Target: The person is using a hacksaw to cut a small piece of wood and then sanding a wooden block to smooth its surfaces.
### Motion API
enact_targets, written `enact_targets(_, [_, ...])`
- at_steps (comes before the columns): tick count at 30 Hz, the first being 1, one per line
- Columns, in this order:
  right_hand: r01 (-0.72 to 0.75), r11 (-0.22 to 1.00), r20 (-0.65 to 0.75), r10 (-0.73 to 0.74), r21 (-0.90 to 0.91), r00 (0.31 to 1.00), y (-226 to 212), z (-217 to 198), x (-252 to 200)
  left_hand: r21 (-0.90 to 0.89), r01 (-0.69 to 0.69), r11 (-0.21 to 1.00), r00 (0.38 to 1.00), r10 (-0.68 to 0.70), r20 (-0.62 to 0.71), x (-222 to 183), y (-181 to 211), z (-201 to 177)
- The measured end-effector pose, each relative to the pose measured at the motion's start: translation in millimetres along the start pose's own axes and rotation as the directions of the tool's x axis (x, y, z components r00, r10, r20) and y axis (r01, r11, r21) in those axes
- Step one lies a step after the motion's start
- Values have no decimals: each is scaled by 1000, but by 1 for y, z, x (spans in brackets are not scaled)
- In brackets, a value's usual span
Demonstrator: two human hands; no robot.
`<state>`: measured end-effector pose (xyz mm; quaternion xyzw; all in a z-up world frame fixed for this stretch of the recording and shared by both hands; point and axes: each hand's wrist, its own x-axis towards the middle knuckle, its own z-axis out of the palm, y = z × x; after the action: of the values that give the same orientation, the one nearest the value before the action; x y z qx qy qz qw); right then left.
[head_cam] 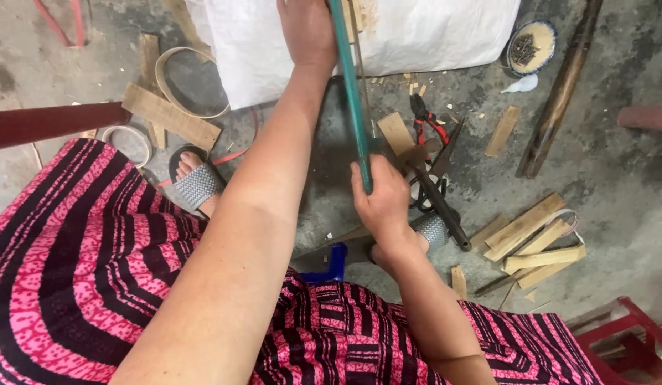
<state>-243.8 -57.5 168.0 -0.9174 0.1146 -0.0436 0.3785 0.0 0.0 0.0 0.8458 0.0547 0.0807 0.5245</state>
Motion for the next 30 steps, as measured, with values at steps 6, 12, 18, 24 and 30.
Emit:
enact_targets(6, [-51,996,24,53,-70,998,-15,-13,5,196,-176,965,983,184,-21,0,6,-2])
enact_targets(12, [137,989,-139,-143,-56,980,9,34,72,484,-277,830,961,254,113,2,-11,3])
enact_targets(18, [28,1000,-63,-28,-2,998,8,23,70,455,-344,821,928,371,33,-1,-1,1])
enact_targets(24, [151,985,-102,-159,-78,982,21,41,51,462,-271,845,961,265,79,2,-15,8])
enact_targets(30, [31,1000,-75,-31,-1,997,8,34,52,475,-299,827,949,312,52,-5,-1,5])
